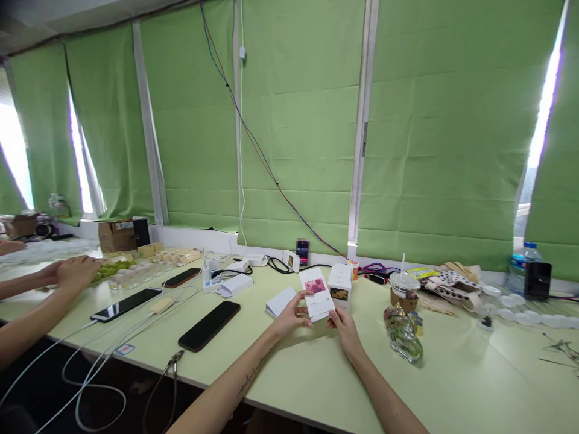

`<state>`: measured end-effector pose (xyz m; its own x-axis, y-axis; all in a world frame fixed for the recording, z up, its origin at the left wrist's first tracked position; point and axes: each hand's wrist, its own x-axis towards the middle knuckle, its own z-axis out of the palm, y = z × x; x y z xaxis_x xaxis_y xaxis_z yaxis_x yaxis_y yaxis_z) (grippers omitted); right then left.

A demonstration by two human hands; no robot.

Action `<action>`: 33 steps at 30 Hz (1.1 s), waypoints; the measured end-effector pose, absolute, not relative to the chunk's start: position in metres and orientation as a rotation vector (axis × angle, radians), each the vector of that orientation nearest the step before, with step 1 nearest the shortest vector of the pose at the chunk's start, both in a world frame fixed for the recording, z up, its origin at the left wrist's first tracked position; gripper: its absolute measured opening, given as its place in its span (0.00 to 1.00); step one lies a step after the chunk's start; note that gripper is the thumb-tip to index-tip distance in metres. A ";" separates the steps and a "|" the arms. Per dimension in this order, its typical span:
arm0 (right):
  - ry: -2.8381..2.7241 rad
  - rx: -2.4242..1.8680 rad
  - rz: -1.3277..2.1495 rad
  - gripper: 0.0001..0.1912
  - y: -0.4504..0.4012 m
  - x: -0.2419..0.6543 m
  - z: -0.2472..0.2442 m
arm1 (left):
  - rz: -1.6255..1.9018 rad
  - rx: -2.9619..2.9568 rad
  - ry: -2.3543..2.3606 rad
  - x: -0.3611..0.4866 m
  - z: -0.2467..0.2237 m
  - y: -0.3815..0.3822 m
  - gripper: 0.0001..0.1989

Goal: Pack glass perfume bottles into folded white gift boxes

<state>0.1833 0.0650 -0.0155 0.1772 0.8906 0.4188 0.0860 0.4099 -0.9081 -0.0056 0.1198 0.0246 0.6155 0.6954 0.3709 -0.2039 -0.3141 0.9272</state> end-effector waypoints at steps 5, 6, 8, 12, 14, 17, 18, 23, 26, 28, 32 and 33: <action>-1.290 -1.007 0.724 0.26 0.061 0.181 -0.010 | 0.935 1.658 0.403 -0.006 0.022 0.118 0.34; -1.293 -1.008 0.724 0.26 0.060 0.180 -0.009 | 0.921 1.648 0.393 -0.006 0.021 0.118 0.34; -1.297 -1.011 0.729 0.26 0.058 0.179 -0.007 | 0.893 1.621 0.371 -0.006 0.019 0.119 0.34; -1.300 -1.016 0.743 0.27 0.057 0.178 -0.005 | 0.871 1.594 0.340 -0.005 0.017 0.120 0.33; -1.296 -1.017 0.746 0.28 0.057 0.177 -0.005 | 0.872 1.605 0.346 -0.005 0.017 0.120 0.33; -1.283 -1.016 0.746 0.29 0.058 0.177 -0.006 | 0.873 1.625 0.380 -0.004 0.018 0.120 0.33; -1.277 -1.016 0.746 0.30 0.058 0.177 -0.006 | 0.870 1.629 0.387 -0.004 0.018 0.120 0.33; -1.251 -1.006 0.753 0.30 0.058 0.178 -0.005 | 0.892 1.634 0.404 -0.004 0.019 0.118 0.32; -1.246 -0.995 0.767 0.29 0.057 0.177 -0.005 | 0.923 1.658 0.417 -0.005 0.021 0.117 0.34; -1.244 -0.990 0.777 0.30 0.057 0.177 -0.005 | 0.939 1.667 0.420 -0.005 0.022 0.117 0.34; -1.237 -0.986 0.783 0.33 0.058 0.177 -0.005 | 0.956 1.672 0.445 -0.004 0.021 0.120 0.31; -1.237 -0.984 0.784 0.33 0.058 0.177 -0.005 | 0.957 1.675 0.451 -0.004 0.020 0.121 0.31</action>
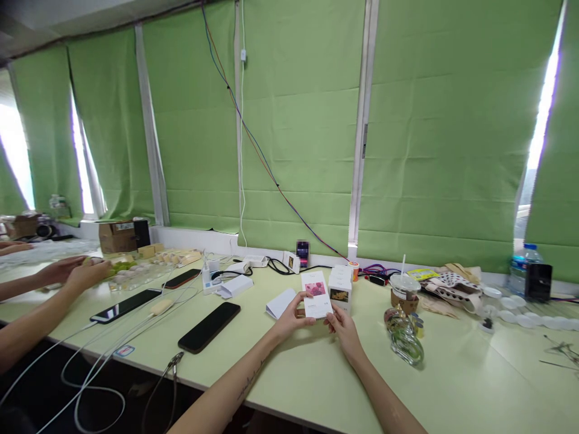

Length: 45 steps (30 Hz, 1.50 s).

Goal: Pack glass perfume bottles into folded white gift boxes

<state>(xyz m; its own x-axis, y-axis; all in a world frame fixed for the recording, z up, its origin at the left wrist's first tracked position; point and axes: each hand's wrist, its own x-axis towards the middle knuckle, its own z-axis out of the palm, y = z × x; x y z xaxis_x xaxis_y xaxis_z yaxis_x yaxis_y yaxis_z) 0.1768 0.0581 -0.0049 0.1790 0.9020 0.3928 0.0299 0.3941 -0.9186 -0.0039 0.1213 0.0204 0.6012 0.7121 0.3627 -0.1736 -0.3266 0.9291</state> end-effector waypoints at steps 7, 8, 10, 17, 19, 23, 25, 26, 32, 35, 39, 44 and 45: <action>-1.268 -0.921 0.782 0.38 0.054 0.174 -0.006 | 0.940 1.695 0.465 -0.004 0.018 0.125 0.30; -1.278 -0.913 0.783 0.38 0.053 0.173 -0.006 | 0.933 1.697 0.464 -0.004 0.018 0.125 0.30; -1.294 -0.913 0.782 0.37 0.053 0.174 -0.006 | 0.926 1.700 0.462 -0.004 0.017 0.125 0.30; -1.297 -0.951 0.744 0.35 0.056 0.177 -0.007 | 0.944 1.697 0.447 -0.003 0.015 0.124 0.29; -1.302 -0.952 0.744 0.36 0.055 0.176 -0.008 | 0.951 1.690 0.431 -0.003 0.015 0.123 0.26; -1.301 -0.979 0.738 0.38 0.059 0.176 -0.012 | 0.983 1.692 0.394 -0.004 0.014 0.123 0.23; -1.290 -0.999 0.725 0.36 0.062 0.177 -0.017 | 1.002 1.695 0.382 -0.003 0.014 0.122 0.30; -1.287 -1.005 0.719 0.35 0.064 0.178 -0.020 | 1.013 1.690 0.381 -0.003 0.014 0.121 0.36; -1.306 -1.010 0.690 0.25 0.075 0.182 -0.032 | 1.098 1.595 0.346 -0.002 0.020 0.118 0.48; -1.315 -1.024 0.666 0.22 0.077 0.182 -0.035 | 1.082 1.635 0.368 -0.002 0.022 0.119 0.35; -1.321 -1.048 0.617 0.24 0.076 0.181 -0.034 | 1.092 1.641 0.400 -0.001 0.020 0.120 0.32; -1.326 -1.087 0.490 0.27 0.071 0.180 -0.028 | 1.113 1.677 0.494 0.001 0.017 0.120 0.29; -1.324 -1.097 0.456 0.28 0.069 0.180 -0.027 | 1.115 1.689 0.509 0.002 0.017 0.120 0.29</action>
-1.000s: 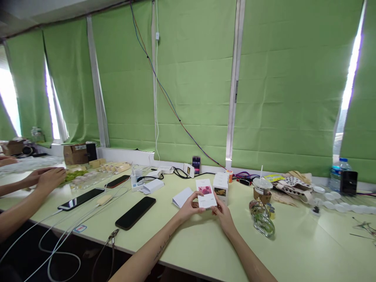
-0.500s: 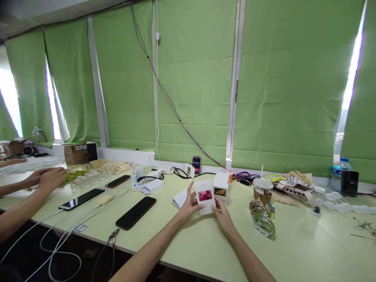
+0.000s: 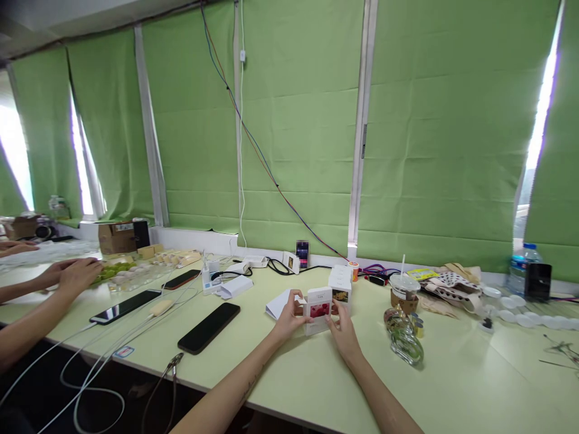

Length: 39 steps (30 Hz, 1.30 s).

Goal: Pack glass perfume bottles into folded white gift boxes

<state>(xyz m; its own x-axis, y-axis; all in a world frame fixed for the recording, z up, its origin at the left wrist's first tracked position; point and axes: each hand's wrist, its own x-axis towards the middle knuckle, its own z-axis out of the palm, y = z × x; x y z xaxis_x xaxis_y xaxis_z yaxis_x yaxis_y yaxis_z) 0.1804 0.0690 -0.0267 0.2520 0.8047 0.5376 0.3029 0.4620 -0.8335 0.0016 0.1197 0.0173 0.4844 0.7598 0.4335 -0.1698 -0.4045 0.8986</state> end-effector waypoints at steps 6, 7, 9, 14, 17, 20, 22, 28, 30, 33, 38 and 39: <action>-1.345 -1.054 0.301 0.26 0.061 0.182 -0.018 | 1.089 1.747 0.519 0.002 0.018 0.120 0.23; -1.344 -1.037 0.282 0.24 0.060 0.182 -0.017 | 1.078 1.749 0.513 0.002 0.018 0.120 0.22; -1.345 -1.004 0.242 0.19 0.057 0.182 -0.014 | 1.058 1.747 0.498 0.002 0.018 0.121 0.20; -1.420 -0.909 0.154 0.17 0.050 0.181 -0.008 | 1.042 1.721 0.453 0.002 0.018 0.122 0.18; -1.434 -0.883 0.132 0.18 0.048 0.181 -0.007 | 1.036 1.704 0.432 0.002 0.017 0.123 0.19; -1.422 -0.875 0.142 0.18 0.048 0.180 -0.006 | 1.029 1.692 0.424 0.002 0.016 0.125 0.19; -1.398 -0.875 0.166 0.18 0.048 0.179 -0.006 | 1.022 1.688 0.416 0.002 0.016 0.125 0.19; -1.255 -0.917 0.278 0.16 0.049 0.177 -0.004 | 0.981 1.689 0.370 0.002 0.014 0.126 0.19; -1.233 -0.925 0.329 0.17 0.050 0.178 -0.003 | 0.966 1.688 0.346 0.002 0.014 0.127 0.20; -1.217 -0.925 0.407 0.20 0.052 0.179 -0.003 | 0.952 1.684 0.308 0.002 0.013 0.126 0.20; -1.177 -0.924 0.535 0.22 0.053 0.178 -0.005 | 0.950 1.675 0.263 0.002 0.013 0.125 0.20; -1.168 -0.922 0.559 0.21 0.053 0.178 -0.005 | 0.951 1.672 0.258 0.001 0.014 0.125 0.20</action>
